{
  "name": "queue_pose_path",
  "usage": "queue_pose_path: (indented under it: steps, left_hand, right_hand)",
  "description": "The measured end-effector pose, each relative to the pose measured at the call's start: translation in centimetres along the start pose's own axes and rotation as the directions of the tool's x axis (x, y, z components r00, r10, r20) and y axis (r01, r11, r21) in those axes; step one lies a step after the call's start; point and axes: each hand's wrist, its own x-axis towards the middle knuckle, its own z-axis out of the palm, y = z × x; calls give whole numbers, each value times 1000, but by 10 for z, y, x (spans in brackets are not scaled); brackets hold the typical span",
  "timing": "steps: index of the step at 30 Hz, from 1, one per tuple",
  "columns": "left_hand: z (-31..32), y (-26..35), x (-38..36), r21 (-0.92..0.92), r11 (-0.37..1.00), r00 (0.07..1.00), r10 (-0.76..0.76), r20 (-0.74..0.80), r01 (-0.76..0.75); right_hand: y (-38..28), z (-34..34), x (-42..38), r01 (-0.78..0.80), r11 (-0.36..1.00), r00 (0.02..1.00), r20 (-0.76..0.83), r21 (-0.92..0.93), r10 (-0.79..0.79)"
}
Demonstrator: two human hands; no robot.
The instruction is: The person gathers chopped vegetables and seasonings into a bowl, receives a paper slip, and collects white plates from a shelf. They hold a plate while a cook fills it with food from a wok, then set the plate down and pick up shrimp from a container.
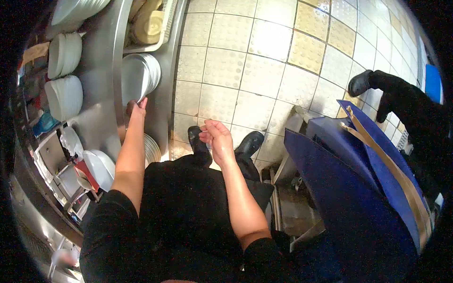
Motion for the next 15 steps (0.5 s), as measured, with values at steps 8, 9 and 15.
queue_pose_path:
  steps: [8, 9, 15]
  left_hand:
    - [-54, -17, -79, 38, 996, 962, -86, 258, 79]
    - [-55, -13, -116, 79, 997, 928, -5, 374, -26]
    - [-78, -37, -204, 306, 951, 808, -211, 551, 40]
  right_hand:
    - [13, 8, 9, -6, 988, 998, 63, -153, 16]
    - [17, 7, 9, 4, 983, 997, 77, -186, 11]
    - [2, 8, -5, 54, 997, 996, 74, -46, -51]
